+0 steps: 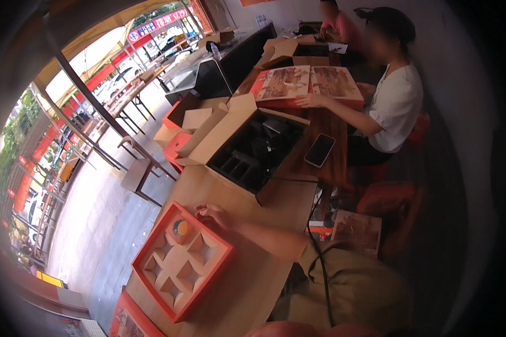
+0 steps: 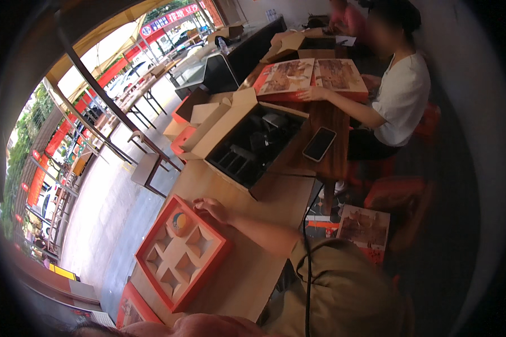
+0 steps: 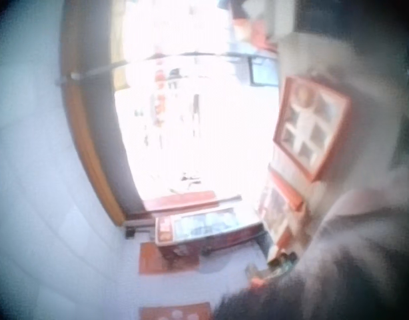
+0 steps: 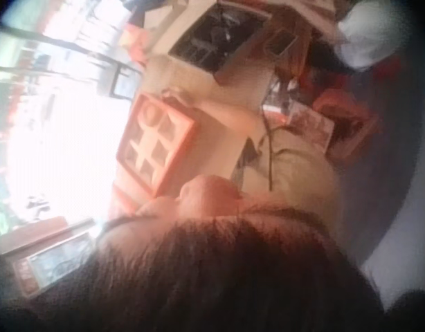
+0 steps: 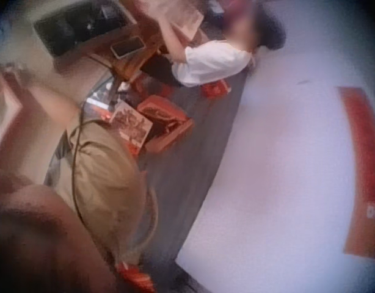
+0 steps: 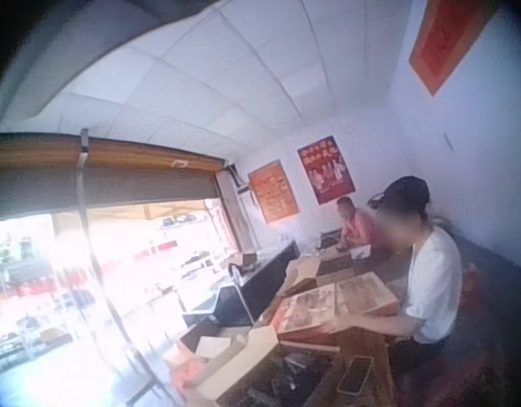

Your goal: The person assembles cardboard gift boxes by folding the edges to form a base, inserting a wooden divider insert, and placing packaged items into the compartments.

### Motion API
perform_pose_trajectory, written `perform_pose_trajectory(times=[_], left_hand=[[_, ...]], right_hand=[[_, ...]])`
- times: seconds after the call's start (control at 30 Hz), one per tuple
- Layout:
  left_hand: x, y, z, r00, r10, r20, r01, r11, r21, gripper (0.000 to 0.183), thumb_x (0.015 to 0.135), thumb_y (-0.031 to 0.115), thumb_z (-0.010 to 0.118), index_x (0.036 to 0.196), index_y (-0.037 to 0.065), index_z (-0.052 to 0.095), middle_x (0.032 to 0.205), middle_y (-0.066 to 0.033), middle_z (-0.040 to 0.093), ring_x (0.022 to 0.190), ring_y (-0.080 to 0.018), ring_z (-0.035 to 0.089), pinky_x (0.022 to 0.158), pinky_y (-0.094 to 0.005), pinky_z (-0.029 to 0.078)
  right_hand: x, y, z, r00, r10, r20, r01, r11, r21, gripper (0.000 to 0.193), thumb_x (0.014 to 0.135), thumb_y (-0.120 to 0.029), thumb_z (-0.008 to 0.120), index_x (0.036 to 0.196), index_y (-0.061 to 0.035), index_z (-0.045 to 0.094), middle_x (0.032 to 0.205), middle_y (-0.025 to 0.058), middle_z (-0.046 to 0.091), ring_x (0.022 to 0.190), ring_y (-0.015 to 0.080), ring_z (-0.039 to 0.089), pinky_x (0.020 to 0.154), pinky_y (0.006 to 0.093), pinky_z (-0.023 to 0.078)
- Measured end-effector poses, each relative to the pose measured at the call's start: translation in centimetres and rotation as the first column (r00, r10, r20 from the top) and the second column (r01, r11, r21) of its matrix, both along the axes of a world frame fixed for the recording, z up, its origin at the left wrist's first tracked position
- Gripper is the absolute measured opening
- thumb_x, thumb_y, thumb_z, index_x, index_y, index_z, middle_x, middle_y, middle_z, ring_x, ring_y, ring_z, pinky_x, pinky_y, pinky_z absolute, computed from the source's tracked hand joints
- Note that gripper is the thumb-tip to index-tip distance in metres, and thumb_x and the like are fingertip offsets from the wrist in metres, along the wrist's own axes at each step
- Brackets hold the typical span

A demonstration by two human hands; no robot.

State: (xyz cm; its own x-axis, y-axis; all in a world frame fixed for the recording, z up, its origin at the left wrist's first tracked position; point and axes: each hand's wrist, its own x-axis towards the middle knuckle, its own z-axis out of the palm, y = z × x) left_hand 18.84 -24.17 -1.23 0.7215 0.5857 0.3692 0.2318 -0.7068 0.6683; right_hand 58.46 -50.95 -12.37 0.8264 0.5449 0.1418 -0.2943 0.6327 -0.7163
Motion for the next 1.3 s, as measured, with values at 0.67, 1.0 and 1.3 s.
perform_pose_trajectory(times=[0.67, 1.0, 1.3], left_hand=[[-13.8, 5.2, -7.2, 0.916, 0.320, -0.242, -0.144, 0.825, 0.546, 0.085, 0.083, 0.041, 0.080, 0.152, 0.005, 0.045, 0.149, -0.0234, 0.050, 0.141, -0.0424, 0.046, 0.116, -0.0526, 0.039], [-10.2, 6.3, -7.2, 0.831, 0.502, -0.241, -0.215, 0.688, 0.693, 0.074, 0.087, 0.043, 0.074, 0.146, 0.004, 0.051, 0.134, -0.0269, 0.058, 0.127, -0.0425, 0.056, 0.104, -0.0513, 0.048], [-12.0, 8.8, -4.9, 0.845, 0.401, -0.355, -0.018, 0.684, 0.729, 0.028, 0.091, 0.018, 0.069, 0.115, 0.005, 0.064, 0.101, -0.0152, 0.070, 0.096, -0.0300, 0.071, 0.072, -0.0418, 0.061]], right_hand=[[-20.7, 5.5, 14.5, 0.424, 0.115, 0.898, 0.092, 0.981, -0.168, 0.032, 0.090, -0.014, 0.075, 0.119, -0.0034, 0.067, 0.113, 0.0130, 0.071, 0.101, 0.0238, 0.069, 0.087, 0.0378, 0.058], [-33.0, 19.3, 4.9, -0.127, 0.697, 0.706, 0.176, 0.716, -0.675, 0.044, 0.090, -0.030, 0.069, 0.125, -0.0037, 0.067, 0.133, 0.0209, 0.062, 0.133, 0.0369, 0.054, 0.113, 0.0473, 0.044], [-36.5, 23.3, 0.0, -0.034, 0.585, 0.810, 0.401, 0.751, -0.525, 0.064, 0.090, -0.033, 0.066, 0.144, 0.0010, 0.056, 0.157, 0.0285, 0.041, 0.149, 0.0419, 0.034, 0.124, 0.0552, 0.026]])
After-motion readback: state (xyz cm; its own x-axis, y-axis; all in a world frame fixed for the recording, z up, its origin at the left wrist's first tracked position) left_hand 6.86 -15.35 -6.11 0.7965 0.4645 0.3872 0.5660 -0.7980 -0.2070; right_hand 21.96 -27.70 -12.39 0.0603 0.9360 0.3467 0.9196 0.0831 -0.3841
